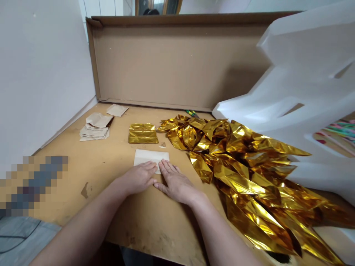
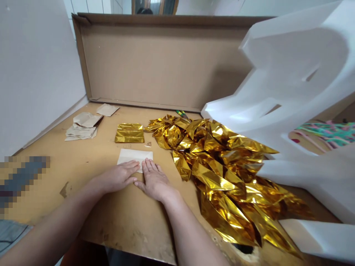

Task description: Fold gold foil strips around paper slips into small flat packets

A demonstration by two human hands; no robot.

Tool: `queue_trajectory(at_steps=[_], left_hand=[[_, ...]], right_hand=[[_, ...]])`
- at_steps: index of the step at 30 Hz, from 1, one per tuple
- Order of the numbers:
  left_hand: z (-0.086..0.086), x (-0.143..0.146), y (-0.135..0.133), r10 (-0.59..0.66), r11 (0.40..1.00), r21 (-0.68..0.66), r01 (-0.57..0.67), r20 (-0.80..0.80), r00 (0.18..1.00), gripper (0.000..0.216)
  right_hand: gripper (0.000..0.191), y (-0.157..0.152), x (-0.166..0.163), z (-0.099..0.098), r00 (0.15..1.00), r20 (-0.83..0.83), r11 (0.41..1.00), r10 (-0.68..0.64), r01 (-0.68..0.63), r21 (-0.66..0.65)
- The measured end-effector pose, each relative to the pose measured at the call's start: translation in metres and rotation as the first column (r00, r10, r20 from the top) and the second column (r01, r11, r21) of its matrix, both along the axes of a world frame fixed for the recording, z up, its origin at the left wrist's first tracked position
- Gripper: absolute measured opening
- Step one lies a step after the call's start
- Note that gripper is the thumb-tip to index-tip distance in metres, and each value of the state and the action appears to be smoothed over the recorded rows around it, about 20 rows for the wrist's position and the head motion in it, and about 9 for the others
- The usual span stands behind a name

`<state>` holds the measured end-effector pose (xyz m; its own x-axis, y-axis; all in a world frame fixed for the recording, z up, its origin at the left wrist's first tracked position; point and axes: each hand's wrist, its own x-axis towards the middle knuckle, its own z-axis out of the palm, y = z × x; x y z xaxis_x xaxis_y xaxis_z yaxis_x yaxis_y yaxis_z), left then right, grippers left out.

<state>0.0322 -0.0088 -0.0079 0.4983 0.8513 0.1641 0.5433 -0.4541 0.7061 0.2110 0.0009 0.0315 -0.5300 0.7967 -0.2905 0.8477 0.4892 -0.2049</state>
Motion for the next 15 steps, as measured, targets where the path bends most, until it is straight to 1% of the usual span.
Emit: queue_trajectory(at_steps=[4, 7, 9, 12, 15], left_hand=[[-0.005, -0.001, 0.0, -0.027, 0.999, -0.041, 0.027, 0.012, 1.0, 0.048], [-0.003, -0.003, 0.002, -0.054, 0.998, -0.041, 0.054, 0.001, 0.999, 0.051], [0.0, -0.002, 0.002, -0.082, 0.997, -0.011, 0.082, 0.007, 0.997, 0.054], [0.004, 0.002, 0.003, -0.109, 0.994, 0.026, 0.109, 0.004, 0.994, 0.056], [0.005, 0.002, 0.003, -0.109, 0.994, 0.022, 0.109, 0.002, 0.994, 0.055]], right_hand=[[0.082, 0.003, 0.005, -0.007, 0.999, -0.046, 1.0, 0.013, -0.012, 0.022], [0.083, 0.004, 0.004, -0.012, 0.995, -0.09, 0.999, 0.032, -0.029, 0.031], [0.085, 0.004, 0.0, -0.013, 0.988, -0.139, 0.998, 0.062, -0.058, 0.033], [0.094, 0.002, -0.007, -0.015, 0.976, -0.194, 0.994, 0.103, -0.106, -0.007], [0.097, 0.001, -0.01, -0.015, 0.98, -0.181, 0.995, 0.083, -0.092, -0.044]])
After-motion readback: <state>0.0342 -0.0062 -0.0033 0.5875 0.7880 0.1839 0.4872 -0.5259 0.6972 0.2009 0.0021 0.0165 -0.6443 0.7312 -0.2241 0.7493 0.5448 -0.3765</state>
